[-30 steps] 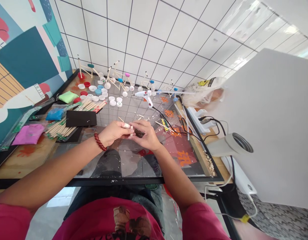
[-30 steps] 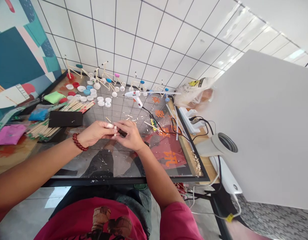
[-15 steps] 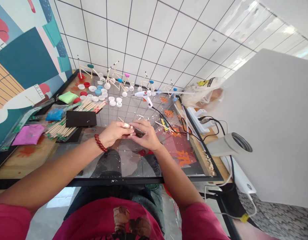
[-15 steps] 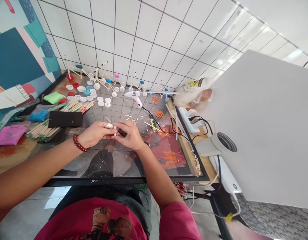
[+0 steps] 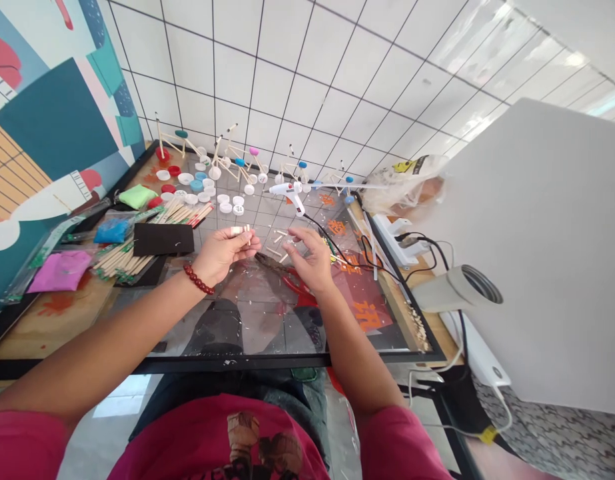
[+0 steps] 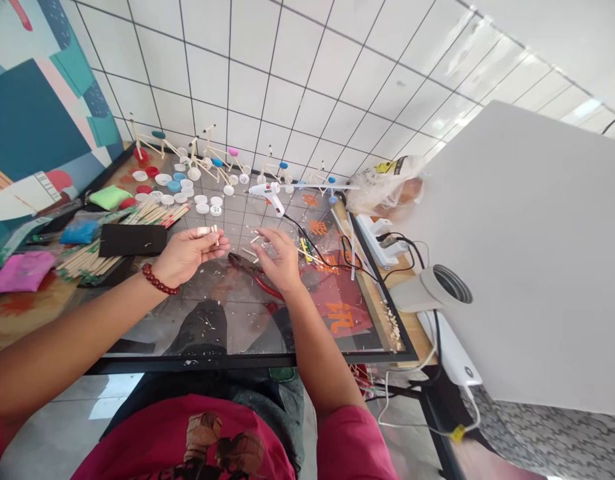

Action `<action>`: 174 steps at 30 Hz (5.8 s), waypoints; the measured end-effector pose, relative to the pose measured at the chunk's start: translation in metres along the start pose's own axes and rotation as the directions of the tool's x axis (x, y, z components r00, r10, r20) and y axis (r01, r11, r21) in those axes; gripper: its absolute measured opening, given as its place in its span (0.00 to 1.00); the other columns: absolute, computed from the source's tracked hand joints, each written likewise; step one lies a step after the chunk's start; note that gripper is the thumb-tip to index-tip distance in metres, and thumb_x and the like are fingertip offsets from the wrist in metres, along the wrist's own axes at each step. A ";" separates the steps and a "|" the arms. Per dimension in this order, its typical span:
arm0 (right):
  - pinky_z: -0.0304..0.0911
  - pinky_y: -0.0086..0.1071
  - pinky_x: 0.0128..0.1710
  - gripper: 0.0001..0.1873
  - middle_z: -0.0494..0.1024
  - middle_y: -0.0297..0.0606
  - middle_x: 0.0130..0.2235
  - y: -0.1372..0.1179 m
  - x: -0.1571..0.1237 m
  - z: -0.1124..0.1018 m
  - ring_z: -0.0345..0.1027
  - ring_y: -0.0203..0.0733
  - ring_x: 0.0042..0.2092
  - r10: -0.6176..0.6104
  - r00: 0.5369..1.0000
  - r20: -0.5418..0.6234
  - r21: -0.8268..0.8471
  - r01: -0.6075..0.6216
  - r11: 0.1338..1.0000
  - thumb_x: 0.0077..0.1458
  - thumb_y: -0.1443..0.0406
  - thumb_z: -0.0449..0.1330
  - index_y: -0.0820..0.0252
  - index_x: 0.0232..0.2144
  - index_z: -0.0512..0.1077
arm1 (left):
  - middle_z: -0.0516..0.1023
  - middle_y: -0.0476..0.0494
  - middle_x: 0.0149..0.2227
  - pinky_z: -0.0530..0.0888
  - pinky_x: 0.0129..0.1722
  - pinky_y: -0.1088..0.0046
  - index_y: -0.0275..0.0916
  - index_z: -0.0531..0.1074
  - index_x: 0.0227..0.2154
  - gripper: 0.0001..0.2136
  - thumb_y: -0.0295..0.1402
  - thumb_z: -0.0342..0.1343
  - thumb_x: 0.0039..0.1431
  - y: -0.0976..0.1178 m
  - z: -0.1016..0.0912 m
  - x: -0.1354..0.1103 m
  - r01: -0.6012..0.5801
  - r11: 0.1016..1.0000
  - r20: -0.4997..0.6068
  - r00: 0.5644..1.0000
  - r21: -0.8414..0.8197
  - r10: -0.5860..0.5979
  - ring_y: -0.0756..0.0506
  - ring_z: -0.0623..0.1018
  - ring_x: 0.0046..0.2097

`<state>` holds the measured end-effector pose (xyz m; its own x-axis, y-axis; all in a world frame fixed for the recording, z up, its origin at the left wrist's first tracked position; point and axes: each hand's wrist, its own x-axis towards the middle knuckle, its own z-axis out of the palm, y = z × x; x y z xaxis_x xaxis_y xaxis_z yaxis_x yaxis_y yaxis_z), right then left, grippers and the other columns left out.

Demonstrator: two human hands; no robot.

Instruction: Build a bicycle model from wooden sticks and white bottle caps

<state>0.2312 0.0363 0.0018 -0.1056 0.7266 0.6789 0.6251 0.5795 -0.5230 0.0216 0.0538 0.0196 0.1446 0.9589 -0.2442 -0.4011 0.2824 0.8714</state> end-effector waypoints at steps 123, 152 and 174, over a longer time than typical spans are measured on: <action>0.69 0.43 0.52 0.21 0.78 0.44 0.48 -0.023 -0.002 0.018 0.72 0.46 0.49 -0.102 0.947 0.303 0.132 0.064 0.989 0.56 0.60 0.67 0.55 0.52 0.72 | 0.78 0.46 0.24 0.78 0.33 0.74 0.30 0.79 0.22 0.15 0.30 0.77 0.32 -0.002 -0.001 -0.007 0.194 0.969 0.210 0.952 0.153 -0.224 0.50 0.78 0.28; 0.64 0.37 0.40 0.10 0.81 0.44 0.38 -0.030 -0.021 0.004 0.72 0.46 0.39 0.089 0.966 0.243 -0.336 -0.002 0.942 0.63 0.67 0.54 0.58 0.37 0.75 | 0.79 0.44 0.27 0.78 0.33 0.75 0.32 0.79 0.26 0.12 0.30 0.75 0.39 0.000 -0.002 -0.006 0.192 0.979 0.151 0.968 0.073 -0.201 0.51 0.78 0.29; 0.69 0.34 0.40 0.07 0.79 0.36 0.34 -0.032 -0.027 0.005 0.73 0.40 0.37 0.239 0.944 0.226 0.106 -0.268 0.958 0.58 0.61 0.59 0.57 0.33 0.74 | 0.83 0.36 0.30 0.79 0.32 0.73 0.32 0.80 0.26 0.17 0.35 0.77 0.32 -0.008 -0.003 -0.009 0.274 0.888 0.290 0.874 0.370 -0.390 0.44 0.83 0.32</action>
<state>0.2098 -0.0002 -0.0028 -0.1255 0.9081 0.3996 0.5445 0.3997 -0.7374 0.0206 0.0431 0.0140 0.5451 0.7194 -0.4304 0.0182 0.5031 0.8641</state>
